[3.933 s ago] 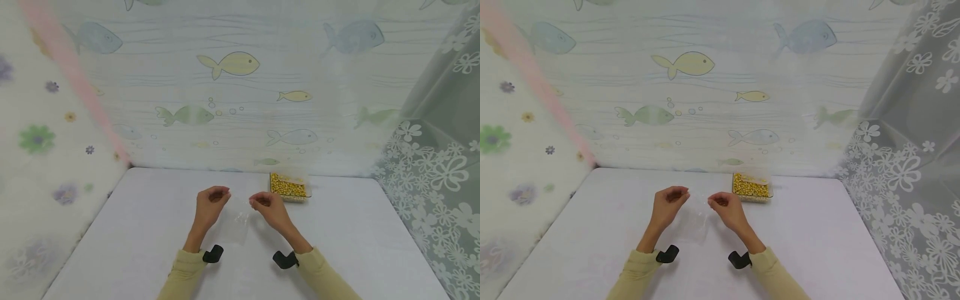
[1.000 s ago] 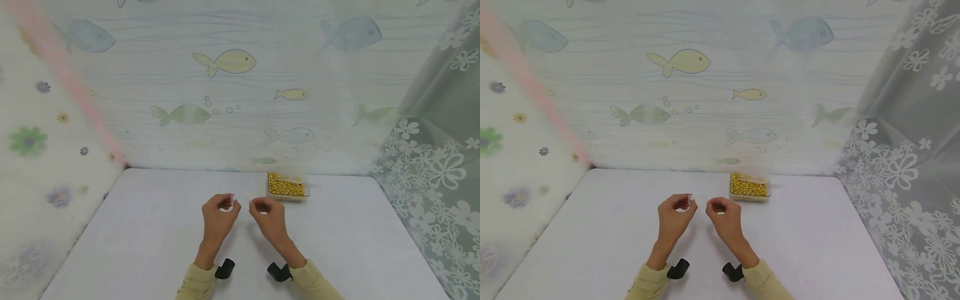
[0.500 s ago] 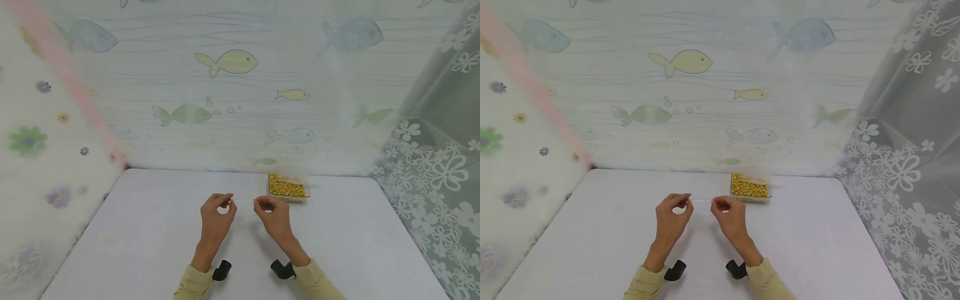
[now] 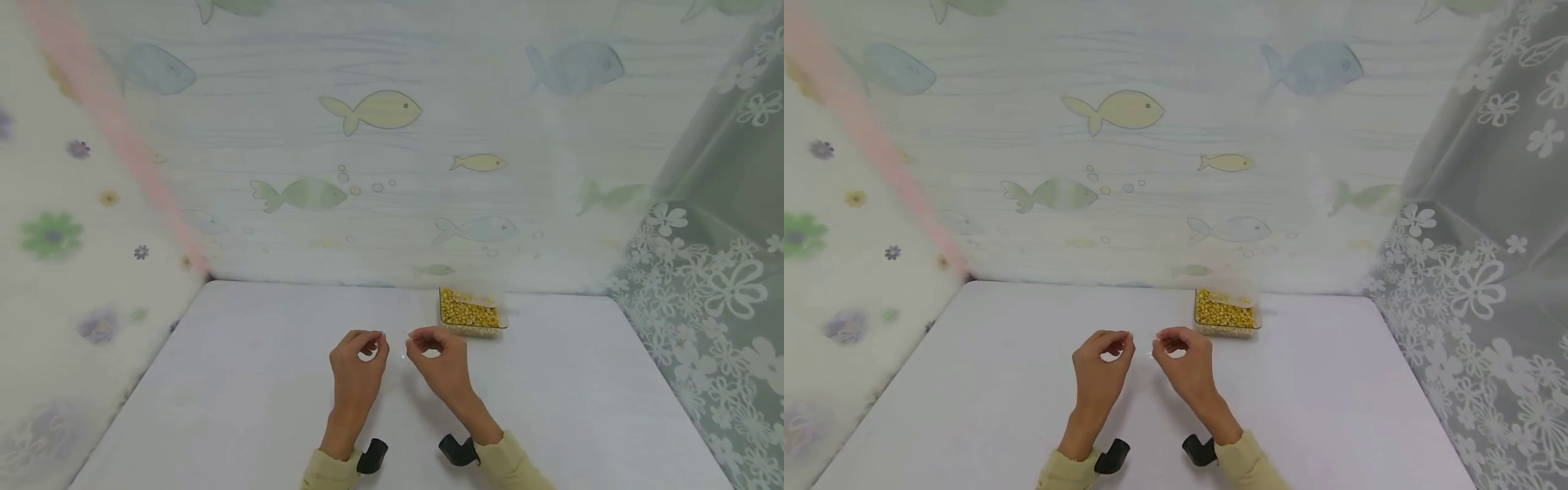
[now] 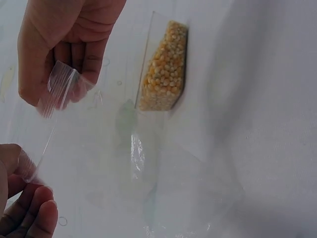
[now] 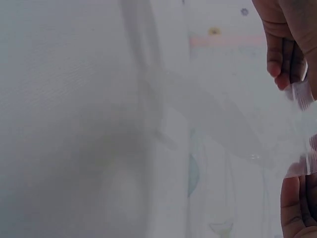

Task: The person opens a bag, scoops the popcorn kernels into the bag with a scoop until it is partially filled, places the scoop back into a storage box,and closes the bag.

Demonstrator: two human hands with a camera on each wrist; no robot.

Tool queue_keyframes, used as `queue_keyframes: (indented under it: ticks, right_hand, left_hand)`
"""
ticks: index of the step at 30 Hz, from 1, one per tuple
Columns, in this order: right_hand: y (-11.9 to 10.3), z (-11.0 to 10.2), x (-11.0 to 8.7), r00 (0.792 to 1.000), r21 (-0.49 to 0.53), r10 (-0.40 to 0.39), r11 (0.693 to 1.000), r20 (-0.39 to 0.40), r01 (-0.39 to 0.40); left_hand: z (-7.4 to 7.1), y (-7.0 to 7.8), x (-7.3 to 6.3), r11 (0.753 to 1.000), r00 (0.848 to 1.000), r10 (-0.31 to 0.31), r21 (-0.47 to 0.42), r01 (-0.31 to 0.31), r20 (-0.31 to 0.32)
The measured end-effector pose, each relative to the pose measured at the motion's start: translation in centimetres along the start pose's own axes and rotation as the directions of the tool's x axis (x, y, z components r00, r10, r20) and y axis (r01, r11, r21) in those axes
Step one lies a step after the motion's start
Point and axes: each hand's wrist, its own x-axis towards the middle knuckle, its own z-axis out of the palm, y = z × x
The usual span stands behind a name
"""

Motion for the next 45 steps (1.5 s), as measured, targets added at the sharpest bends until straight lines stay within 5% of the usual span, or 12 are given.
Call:
queue_keyframes:
  ticks: [5, 18, 37, 45]
  right_hand:
    - [0.6, -0.2, -0.4, 0.999, -0.035, -0.034, 0.999, 0.009, 0.035]
    - [0.8, -2.4, 0.2, 0.996, -0.088, 0.084, 0.993, 0.007, -0.083]
    - [-0.4, -1.7, 1.0, 0.994, -0.074, 0.096, 0.993, 0.053, -0.092]
    - [-0.4, -1.7, 0.4, 0.986, -0.058, 0.160, 0.986, 0.052, -0.157]
  left_hand:
    - [-0.1, 0.2, -0.3, 1.000, 0.999, 0.006, -0.003, -0.006, -0.038]
    - [0.3, 0.2, -1.7, 0.997, 0.993, 0.065, 0.035, -0.061, -0.095]
    - [1.1, 0.8, -1.5, 0.999, 0.977, 0.046, 0.012, -0.045, -0.207]
    - [1.1, 1.3, -2.0, 0.999, 0.978, 0.029, 0.031, -0.023, -0.208]
